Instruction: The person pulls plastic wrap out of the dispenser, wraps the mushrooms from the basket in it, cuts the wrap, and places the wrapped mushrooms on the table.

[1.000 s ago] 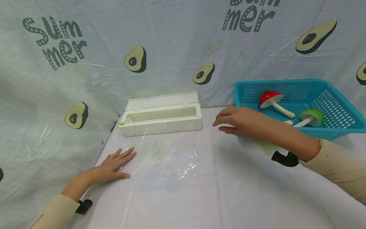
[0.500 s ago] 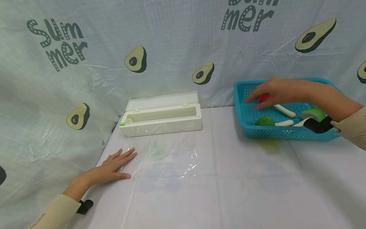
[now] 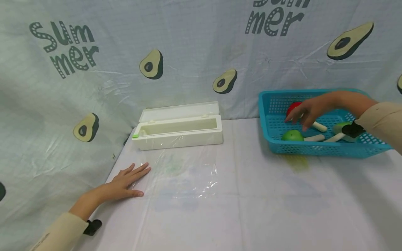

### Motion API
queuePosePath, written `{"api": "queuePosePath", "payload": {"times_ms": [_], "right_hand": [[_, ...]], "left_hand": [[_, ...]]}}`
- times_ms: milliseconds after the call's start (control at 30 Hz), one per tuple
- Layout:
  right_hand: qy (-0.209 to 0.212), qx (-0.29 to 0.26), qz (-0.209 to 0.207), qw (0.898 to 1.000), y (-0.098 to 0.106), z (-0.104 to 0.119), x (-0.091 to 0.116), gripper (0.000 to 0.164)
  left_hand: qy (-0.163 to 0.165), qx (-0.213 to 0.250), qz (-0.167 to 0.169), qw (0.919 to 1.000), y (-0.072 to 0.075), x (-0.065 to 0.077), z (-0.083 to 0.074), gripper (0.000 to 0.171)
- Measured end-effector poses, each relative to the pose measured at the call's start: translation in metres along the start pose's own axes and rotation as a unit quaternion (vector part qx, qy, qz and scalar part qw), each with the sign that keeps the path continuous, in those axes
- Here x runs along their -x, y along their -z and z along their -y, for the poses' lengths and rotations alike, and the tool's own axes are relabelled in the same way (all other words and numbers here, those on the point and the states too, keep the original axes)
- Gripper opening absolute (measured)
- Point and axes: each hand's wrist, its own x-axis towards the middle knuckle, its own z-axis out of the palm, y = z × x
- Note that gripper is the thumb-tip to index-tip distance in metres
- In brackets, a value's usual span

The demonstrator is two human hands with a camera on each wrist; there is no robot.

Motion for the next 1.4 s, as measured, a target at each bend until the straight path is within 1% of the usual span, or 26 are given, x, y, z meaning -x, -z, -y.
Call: {"api": "queuePosePath", "payload": {"times_ms": [200, 400, 533, 700, 900, 967, 1100, 1233, 1300, 1400], "right_hand": [[-0.047, -0.028, 0.04, 0.998, -0.008, -0.012, -0.014, 0.078], [-0.058, -0.045, 0.04, 0.996, -0.013, -0.017, -0.025, 0.075], [-0.058, -0.043, 0.023, 0.997, -0.012, -0.018, -0.022, 0.073], [-0.059, -0.018, -0.008, 0.998, -0.008, -0.022, -0.02, 0.074], [-0.044, 0.019, -0.067, 0.997, -0.006, -0.028, -0.023, 0.078], [-0.042, 0.018, -0.078, 0.996, -0.006, -0.029, -0.025, 0.079], [-0.056, -0.001, -0.076, 0.996, -0.008, -0.029, -0.028, 0.082], [-0.068, -0.02, -0.054, 0.996, -0.011, -0.029, -0.033, 0.085], [-0.069, -0.025, -0.047, 0.996, -0.012, -0.029, -0.034, 0.085], [-0.064, -0.032, -0.047, 0.996, -0.012, -0.028, -0.034, 0.084]], "left_hand": [[0.011, 0.005, 0.002, 0.9999, 0.0, 0.0, 0.002, 0.085], [0.018, 0.011, 0.0, 0.9998, -0.002, 0.0, 0.002, 0.085], [0.016, 0.01, -0.005, 0.9998, -0.002, -0.001, 0.001, 0.084], [0.014, 0.007, -0.01, 0.9998, -0.003, 0.0, 0.003, 0.083], [0.009, 0.01, -0.011, 0.9998, -0.004, 0.0, 0.005, 0.083], [0.01, 0.009, -0.011, 0.9998, -0.004, 0.001, 0.004, 0.083], [0.011, 0.01, -0.017, 0.9998, -0.002, 0.001, 0.003, 0.083], [0.013, 0.015, -0.012, 0.9997, -0.002, 0.001, 0.002, 0.084], [0.015, 0.015, -0.009, 0.9997, -0.003, 0.001, 0.002, 0.085], [0.019, 0.011, -0.01, 0.9997, -0.005, 0.001, 0.003, 0.085]]}}
